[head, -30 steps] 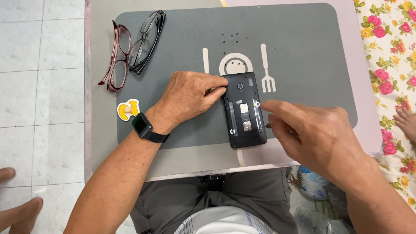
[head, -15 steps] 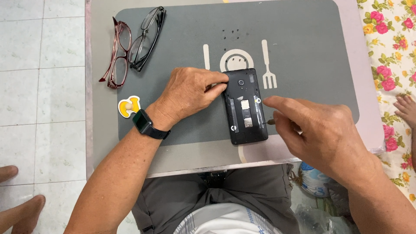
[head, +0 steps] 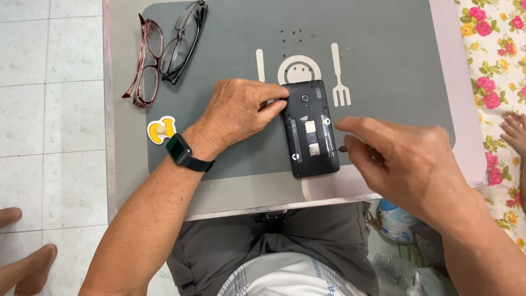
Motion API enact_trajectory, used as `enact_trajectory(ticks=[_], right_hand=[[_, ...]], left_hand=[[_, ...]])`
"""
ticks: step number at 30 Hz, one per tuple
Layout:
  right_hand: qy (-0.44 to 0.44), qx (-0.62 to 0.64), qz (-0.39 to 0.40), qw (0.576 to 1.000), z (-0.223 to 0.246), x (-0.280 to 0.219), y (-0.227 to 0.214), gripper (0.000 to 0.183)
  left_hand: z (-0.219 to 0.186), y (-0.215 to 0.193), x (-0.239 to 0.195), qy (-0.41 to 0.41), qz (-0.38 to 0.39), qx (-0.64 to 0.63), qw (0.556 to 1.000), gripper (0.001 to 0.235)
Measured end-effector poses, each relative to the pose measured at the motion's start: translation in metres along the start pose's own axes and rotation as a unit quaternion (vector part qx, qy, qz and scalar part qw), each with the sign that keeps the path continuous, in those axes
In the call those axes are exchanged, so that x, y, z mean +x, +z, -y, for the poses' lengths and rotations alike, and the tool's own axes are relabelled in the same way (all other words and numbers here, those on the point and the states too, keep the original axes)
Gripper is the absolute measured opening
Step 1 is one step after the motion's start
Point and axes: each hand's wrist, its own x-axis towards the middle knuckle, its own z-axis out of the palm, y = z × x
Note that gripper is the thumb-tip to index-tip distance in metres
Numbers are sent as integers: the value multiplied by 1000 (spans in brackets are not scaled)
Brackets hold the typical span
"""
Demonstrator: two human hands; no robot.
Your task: The person uses a precision screwdriver to remove small screws from the back of a disassembled mobile phone. They carefully place the removed screws onto a gray silicone mat on the table. The person is seated, working on the device which rests on the mat.
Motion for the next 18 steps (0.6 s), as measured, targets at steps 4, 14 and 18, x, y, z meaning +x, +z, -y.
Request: enact_trajectory(ticks=[4,14,18], right_hand=[[3,-11,-9,1000,2,1,-1,30],[-3,-22,3,1000,2,-1,-3,41],[-1,-4,-2,1000,-4,-7,1,23]], left_hand=[[-1,-2,-1,-6,11,-8,1000,15],[-3,-5,0,9,6,2,1000,12],[-3,-4,0,15,1,3,1000,12]])
